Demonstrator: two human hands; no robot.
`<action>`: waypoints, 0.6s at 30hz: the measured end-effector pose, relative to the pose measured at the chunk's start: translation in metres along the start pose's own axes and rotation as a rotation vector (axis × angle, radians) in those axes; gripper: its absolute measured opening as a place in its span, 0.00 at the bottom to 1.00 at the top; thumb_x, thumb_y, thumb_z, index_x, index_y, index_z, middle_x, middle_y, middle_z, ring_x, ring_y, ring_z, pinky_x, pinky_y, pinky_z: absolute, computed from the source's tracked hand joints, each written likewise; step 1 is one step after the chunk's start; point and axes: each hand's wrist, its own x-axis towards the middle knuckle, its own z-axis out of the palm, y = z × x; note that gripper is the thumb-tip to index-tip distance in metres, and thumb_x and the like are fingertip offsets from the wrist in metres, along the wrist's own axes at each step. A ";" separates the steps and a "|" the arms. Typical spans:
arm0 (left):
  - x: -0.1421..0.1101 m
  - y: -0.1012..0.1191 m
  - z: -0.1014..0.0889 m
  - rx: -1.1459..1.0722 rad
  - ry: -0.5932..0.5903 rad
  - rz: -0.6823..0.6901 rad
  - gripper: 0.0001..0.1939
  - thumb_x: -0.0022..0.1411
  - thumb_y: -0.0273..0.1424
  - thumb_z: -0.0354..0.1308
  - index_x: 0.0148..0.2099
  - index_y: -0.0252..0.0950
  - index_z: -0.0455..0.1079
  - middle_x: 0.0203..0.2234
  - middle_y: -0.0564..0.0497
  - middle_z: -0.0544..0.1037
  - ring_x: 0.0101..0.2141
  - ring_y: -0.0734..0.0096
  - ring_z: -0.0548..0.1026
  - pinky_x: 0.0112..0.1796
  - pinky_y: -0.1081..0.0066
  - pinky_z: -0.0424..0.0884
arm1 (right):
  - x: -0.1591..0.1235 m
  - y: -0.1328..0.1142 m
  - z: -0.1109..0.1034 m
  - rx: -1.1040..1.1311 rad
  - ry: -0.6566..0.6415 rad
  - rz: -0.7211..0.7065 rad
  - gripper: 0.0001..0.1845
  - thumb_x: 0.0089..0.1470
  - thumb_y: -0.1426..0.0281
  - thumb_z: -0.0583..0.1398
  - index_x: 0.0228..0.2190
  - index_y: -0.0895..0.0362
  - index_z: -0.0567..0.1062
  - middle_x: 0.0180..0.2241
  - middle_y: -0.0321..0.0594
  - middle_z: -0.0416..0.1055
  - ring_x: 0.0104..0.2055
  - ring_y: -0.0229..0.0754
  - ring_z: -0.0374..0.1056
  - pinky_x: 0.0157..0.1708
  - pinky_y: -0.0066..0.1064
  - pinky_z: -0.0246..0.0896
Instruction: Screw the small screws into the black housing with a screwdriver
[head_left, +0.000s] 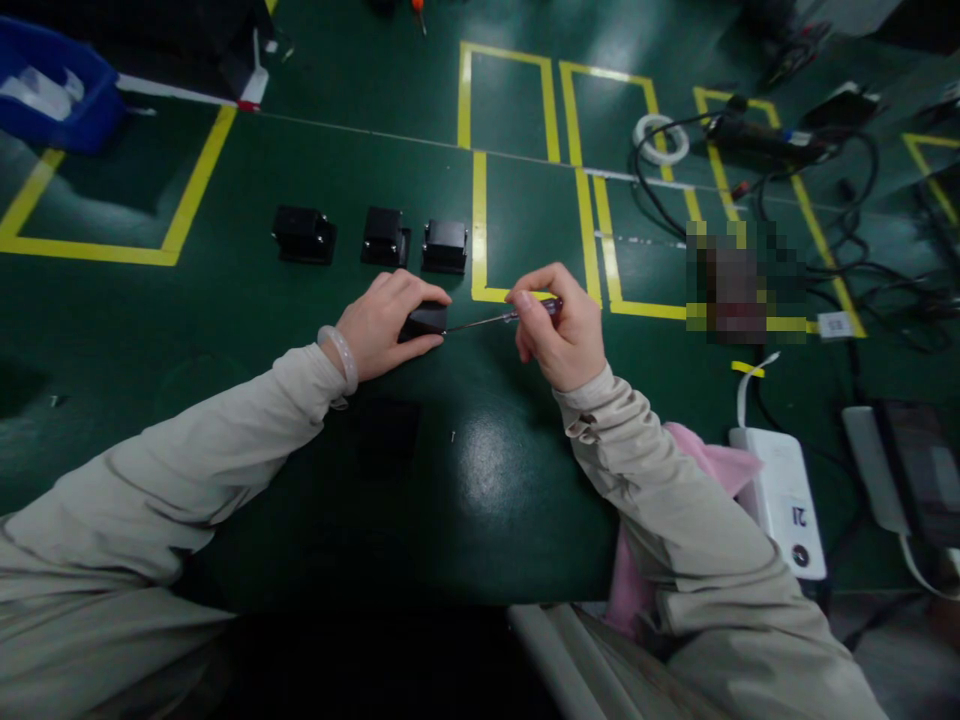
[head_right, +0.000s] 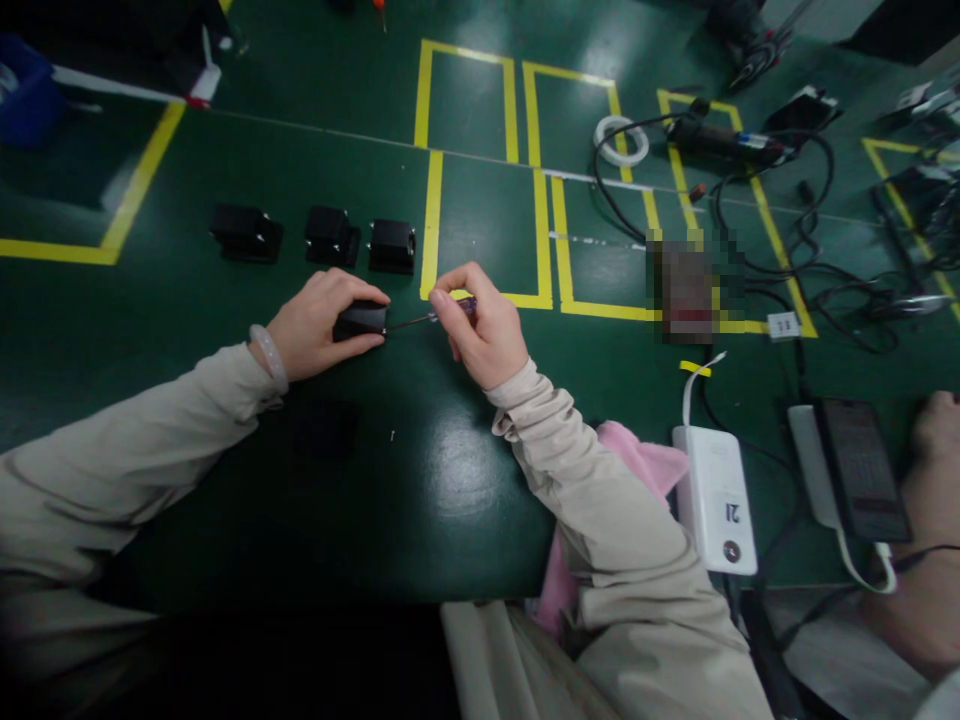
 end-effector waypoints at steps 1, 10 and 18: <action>0.000 0.000 0.000 -0.001 0.001 0.002 0.20 0.67 0.38 0.59 0.58 0.35 0.68 0.50 0.42 0.74 0.51 0.53 0.71 0.52 0.54 0.67 | 0.000 0.000 0.000 -0.002 0.003 -0.004 0.18 0.65 0.50 0.56 0.36 0.52 0.66 0.15 0.22 0.55 0.12 0.30 0.56 0.14 0.28 0.48; 0.000 0.001 -0.002 -0.006 -0.008 -0.015 0.20 0.67 0.38 0.58 0.58 0.36 0.67 0.51 0.42 0.74 0.51 0.52 0.71 0.53 0.53 0.67 | 0.001 -0.002 0.000 -0.011 -0.014 -0.029 0.20 0.64 0.47 0.54 0.42 0.51 0.64 0.19 0.24 0.61 0.16 0.31 0.58 0.17 0.30 0.55; 0.000 0.001 -0.002 0.001 -0.022 -0.020 0.21 0.67 0.39 0.57 0.58 0.36 0.67 0.50 0.42 0.74 0.51 0.53 0.70 0.53 0.54 0.66 | 0.001 0.000 0.000 -0.034 -0.001 0.002 0.19 0.64 0.48 0.56 0.38 0.51 0.65 0.18 0.24 0.57 0.14 0.30 0.57 0.15 0.29 0.49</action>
